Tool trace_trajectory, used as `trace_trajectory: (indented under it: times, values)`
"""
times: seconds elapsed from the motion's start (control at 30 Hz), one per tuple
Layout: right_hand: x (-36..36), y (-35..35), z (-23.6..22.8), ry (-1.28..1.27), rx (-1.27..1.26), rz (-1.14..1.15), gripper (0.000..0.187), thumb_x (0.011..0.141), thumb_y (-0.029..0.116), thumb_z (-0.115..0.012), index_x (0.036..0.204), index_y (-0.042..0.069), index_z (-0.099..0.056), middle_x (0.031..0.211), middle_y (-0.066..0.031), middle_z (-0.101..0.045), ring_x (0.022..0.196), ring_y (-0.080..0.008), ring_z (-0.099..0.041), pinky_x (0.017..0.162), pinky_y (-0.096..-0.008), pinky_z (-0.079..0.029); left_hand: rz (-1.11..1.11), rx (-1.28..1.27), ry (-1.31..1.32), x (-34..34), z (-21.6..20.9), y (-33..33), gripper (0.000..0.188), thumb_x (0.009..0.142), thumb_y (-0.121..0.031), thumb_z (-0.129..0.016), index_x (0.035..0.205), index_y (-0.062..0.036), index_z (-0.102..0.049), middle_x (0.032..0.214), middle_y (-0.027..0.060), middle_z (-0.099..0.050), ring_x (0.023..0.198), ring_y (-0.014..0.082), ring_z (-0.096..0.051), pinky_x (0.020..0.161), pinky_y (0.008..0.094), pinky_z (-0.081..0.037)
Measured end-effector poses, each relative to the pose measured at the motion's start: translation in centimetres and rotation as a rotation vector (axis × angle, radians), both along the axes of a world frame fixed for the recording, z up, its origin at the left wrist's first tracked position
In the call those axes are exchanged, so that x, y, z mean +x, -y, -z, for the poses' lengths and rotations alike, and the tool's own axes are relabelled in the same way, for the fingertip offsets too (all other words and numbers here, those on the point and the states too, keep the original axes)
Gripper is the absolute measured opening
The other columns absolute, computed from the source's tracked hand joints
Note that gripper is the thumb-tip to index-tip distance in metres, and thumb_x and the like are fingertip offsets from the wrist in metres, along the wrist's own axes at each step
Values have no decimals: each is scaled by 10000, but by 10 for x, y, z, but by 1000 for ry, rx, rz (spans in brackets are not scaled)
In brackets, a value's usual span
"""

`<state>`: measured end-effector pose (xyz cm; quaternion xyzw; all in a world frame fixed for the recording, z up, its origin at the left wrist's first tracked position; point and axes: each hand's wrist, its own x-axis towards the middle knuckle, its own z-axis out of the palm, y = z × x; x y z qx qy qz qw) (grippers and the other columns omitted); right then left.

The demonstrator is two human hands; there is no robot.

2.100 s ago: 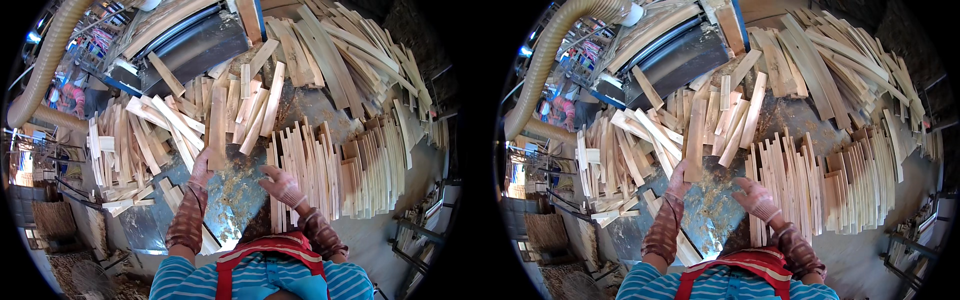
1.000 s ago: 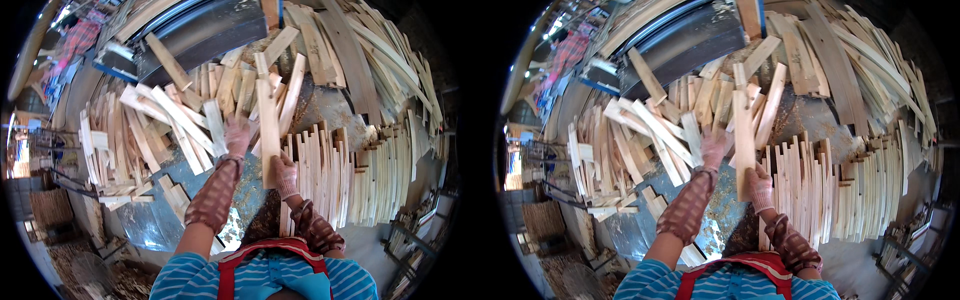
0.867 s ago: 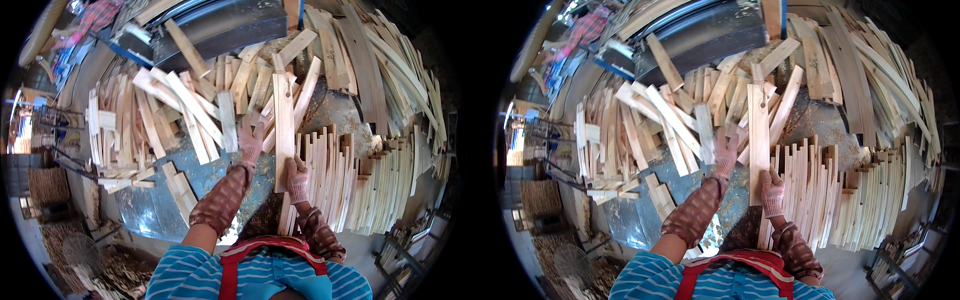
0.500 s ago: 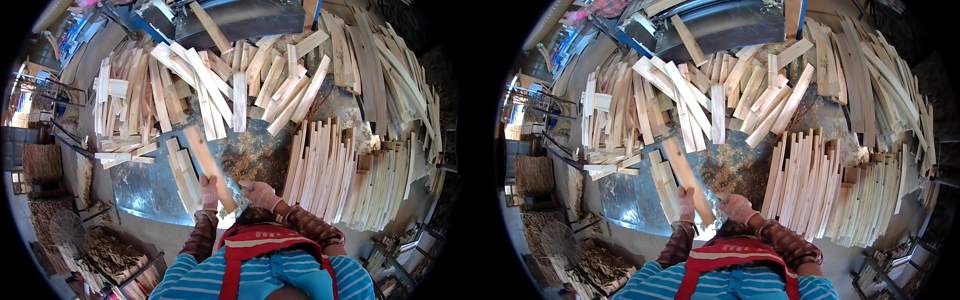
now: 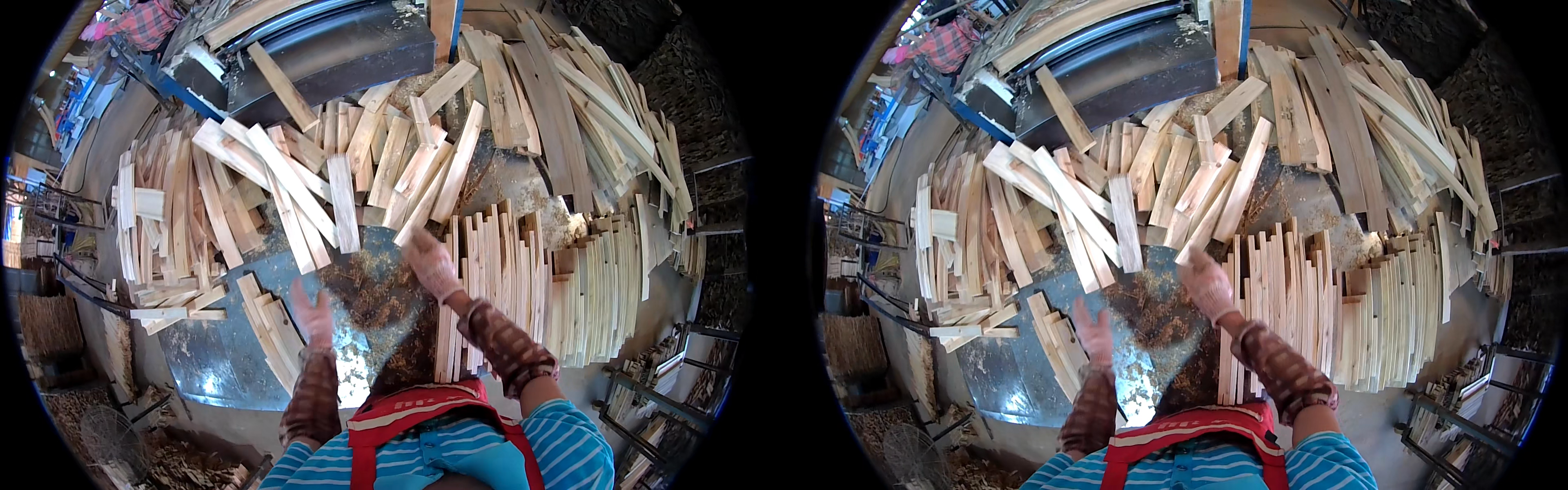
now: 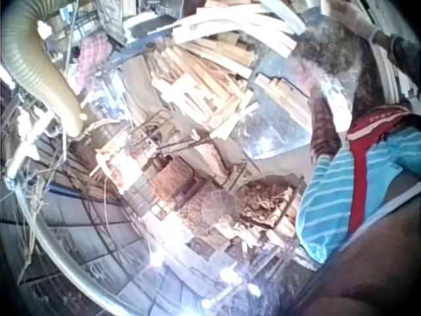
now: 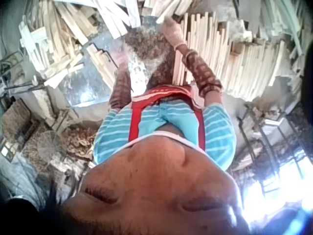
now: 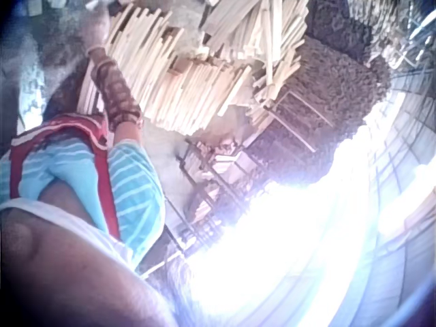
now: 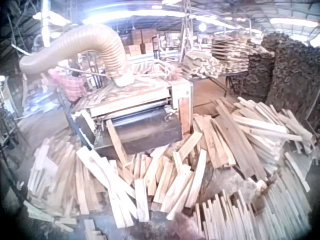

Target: The person gathers loose wooden planks from a workbench and stacks them onto a metal rack. They repeatedly pick up batches of planks, align them, and place them on the rack, then walk to another rack to continue stacking.

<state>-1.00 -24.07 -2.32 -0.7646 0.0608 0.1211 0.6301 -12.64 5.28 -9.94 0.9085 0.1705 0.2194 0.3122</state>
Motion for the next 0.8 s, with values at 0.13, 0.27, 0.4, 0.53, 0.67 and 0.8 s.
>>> trace_trajectory:
  times: [0.13, 0.27, 0.4, 0.53, 0.67, 0.8]
  values:
    - [110, -35, -48, -102, -453, 136, 807, 881, 362, -700, 1536, 39, -356, 1399, -237, -568, 1186, -389, -626, 1029, -423, -497, 103, 187, 197, 129, -8, 63, 717, 869, -243, -717, 1490, -52, -416, 1356, 195, -519, 763, 254, -633, 714, 371, -558]
    - [170, -25, 10, 109, -755, 246, 947, 754, 501, -776, 1471, 37, -367, 1410, -243, -508, 1283, -405, -528, 984, -497, -482, -84, 176, 16, 197, -41, 118, 761, 672, -247, -793, 1349, -90, -484, 1189, 151, -540, 1104, 366, -547, 942, 526, -431]
    - [185, -21, 20, 182, -775, 307, 830, 697, 275, -779, 1411, 44, -426, 1317, -225, -519, 1256, -413, -481, 1040, -466, -439, -126, 136, -105, 189, -47, 117, 754, 695, -146, -746, 1387, -120, -448, 1282, 155, -543, 1240, 392, -488, 1036, 513, -403]
    - [102, -58, -11, -8, -102, 192, 750, 746, 48, -641, 1463, 24, -424, 1392, -227, -522, 1203, -355, -565, 993, -431, -517, -3, -316, -78, 146, -49, 70, 674, 810, -121, -699, 1438, -97, -454, 1160, 130, -626, 1129, 305, -585, 959, 426, -495]
    - [-26, -106, -18, 191, -112, -197, 715, 807, 50, -623, 1488, 41, -407, 1380, -224, -538, 1189, -339, -597, 994, -392, -547, 6, -1604, -8, 83, -56, 55, 621, 951, -238, -687, 1500, -86, -439, 1095, 32, -647, 993, 177, -615, 879, 305, -529]
    - [-85, -126, -47, 252, -224, -575, 637, 876, 213, -642, 1467, 71, -451, 1397, -195, -549, 1250, -390, -565, 1054, -411, -489, 77, -1428, -29, 34, -96, 31, 570, 939, -166, -697, 1458, -63, -485, 1149, 51, -650, 978, 169, -629, 831, 284, -555]
